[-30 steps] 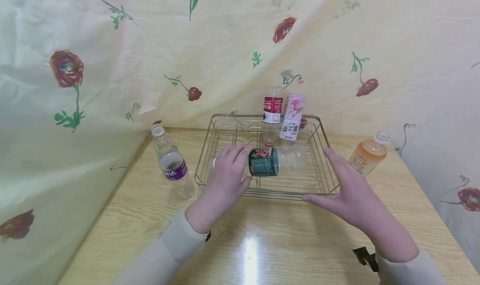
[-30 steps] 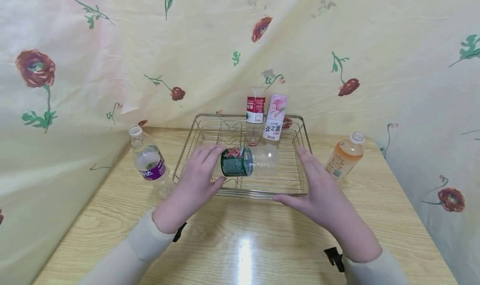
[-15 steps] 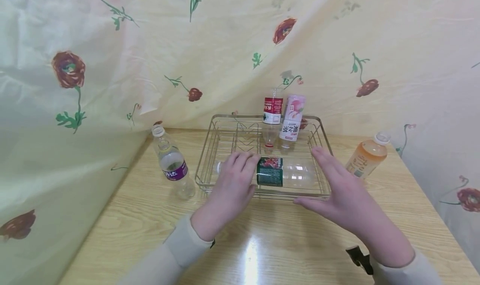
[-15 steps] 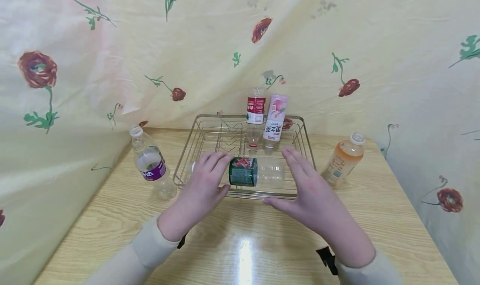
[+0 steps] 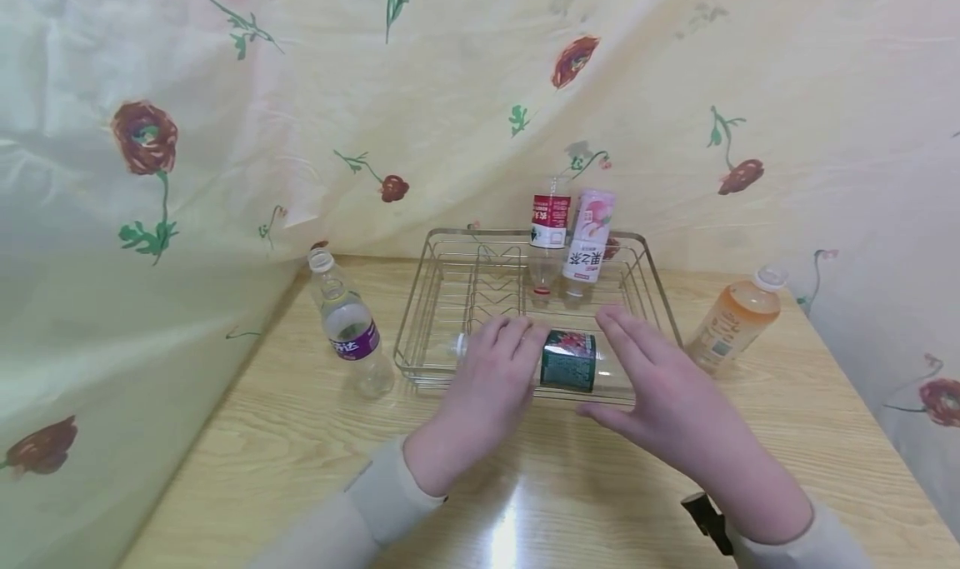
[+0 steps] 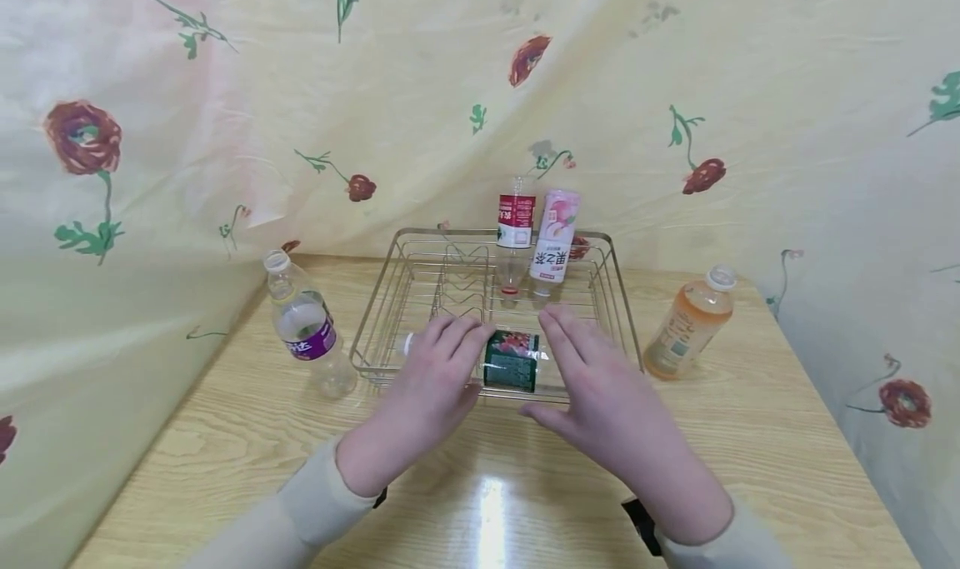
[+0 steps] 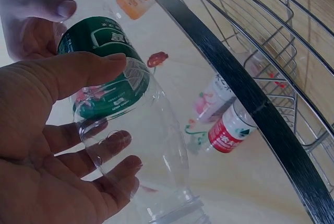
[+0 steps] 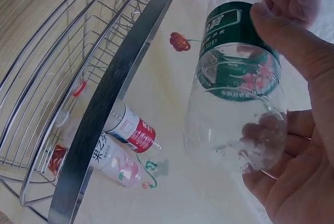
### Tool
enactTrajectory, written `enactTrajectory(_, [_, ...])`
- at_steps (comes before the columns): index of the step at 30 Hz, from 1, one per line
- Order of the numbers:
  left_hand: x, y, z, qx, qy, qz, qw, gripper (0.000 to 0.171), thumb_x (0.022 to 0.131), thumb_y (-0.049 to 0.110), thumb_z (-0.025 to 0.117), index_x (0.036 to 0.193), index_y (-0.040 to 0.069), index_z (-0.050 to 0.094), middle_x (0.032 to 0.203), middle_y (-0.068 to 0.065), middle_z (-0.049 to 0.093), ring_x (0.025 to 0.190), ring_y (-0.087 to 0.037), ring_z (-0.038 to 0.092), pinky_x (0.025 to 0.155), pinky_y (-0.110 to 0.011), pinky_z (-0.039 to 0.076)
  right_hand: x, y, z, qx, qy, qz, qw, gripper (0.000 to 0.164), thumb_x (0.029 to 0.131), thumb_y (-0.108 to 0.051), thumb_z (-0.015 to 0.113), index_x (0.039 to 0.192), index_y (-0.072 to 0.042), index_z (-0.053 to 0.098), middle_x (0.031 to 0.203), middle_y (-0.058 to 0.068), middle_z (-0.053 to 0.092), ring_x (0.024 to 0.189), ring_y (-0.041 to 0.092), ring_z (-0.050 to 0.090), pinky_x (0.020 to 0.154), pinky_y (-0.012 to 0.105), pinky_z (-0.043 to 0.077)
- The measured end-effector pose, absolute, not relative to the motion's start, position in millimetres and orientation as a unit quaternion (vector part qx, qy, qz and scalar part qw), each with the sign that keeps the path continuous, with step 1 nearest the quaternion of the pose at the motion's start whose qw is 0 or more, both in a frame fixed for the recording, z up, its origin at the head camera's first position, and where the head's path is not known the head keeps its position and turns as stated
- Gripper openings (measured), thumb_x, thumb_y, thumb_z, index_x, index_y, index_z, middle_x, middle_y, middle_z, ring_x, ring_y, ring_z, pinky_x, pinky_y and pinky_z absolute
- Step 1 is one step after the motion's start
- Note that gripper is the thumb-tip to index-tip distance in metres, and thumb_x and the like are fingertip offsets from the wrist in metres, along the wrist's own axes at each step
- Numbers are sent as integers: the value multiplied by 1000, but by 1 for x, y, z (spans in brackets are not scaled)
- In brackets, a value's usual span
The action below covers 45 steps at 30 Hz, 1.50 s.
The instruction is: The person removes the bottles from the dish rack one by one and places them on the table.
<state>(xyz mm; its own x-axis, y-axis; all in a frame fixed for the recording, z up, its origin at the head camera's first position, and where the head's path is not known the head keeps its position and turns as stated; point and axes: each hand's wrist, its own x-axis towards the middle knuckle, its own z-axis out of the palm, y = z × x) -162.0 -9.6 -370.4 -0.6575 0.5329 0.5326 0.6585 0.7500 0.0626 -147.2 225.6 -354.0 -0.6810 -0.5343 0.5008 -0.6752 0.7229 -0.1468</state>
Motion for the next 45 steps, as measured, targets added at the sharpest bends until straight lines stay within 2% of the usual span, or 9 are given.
enactTrajectory(10, [-155,2,-378,-343,-895,-114,262,54,79,6,83,129,4,64,121,-9,64,111,-27,56,106,-39,43,-146,221,-360,343,-902,149,215,96,63,-26,99,140,8,53,138,23,56,121,42,56,99,58,48])
enactTrajectory(21, [-152,2,-382,-346,-892,-102,272,57,78,9,85,130,4,64,123,-8,64,114,-26,55,113,-37,36,-144,220,-366,333,-913,136,193,80,65,-22,98,129,7,62,120,18,65,105,35,64,85,51,57])
enactTrajectory(25, [-151,1,-384,-347,-893,-110,264,62,77,12,87,133,3,62,126,-8,64,117,-26,54,115,-37,34,-144,220,-368,328,-916,139,184,79,64,-22,99,129,6,62,119,17,66,102,33,66,82,50,59])
enactTrajectory(29, [-149,-5,-385,-348,-896,-126,246,78,74,20,91,140,-1,54,133,-13,59,124,-29,51,117,-38,31,-144,222,-371,326,-914,149,188,80,63,-21,99,128,5,62,118,18,67,101,35,67,81,51,59])
enactTrajectory(34, [-147,-17,-383,-337,-900,-170,216,100,76,31,91,151,-6,36,151,-21,43,141,-35,38,121,-42,20,-143,229,-375,317,-912,161,204,79,63,-22,99,127,4,62,117,18,67,100,36,67,80,52,59])
enactTrajectory(39, [-149,-28,-379,-335,-880,-227,249,104,79,33,89,154,-9,29,157,-24,33,148,-34,26,121,-41,20,-143,237,-375,318,-904,173,227,78,62,-21,98,127,3,62,115,16,67,99,33,67,78,50,59])
enactTrajectory(45, [-150,-40,-375,-316,-865,-271,281,115,73,32,94,156,-6,24,161,-23,28,151,-30,17,121,-42,20,-144,244,-375,311,-903,183,236,80,62,-19,97,130,2,61,117,16,67,102,34,67,80,52,58])
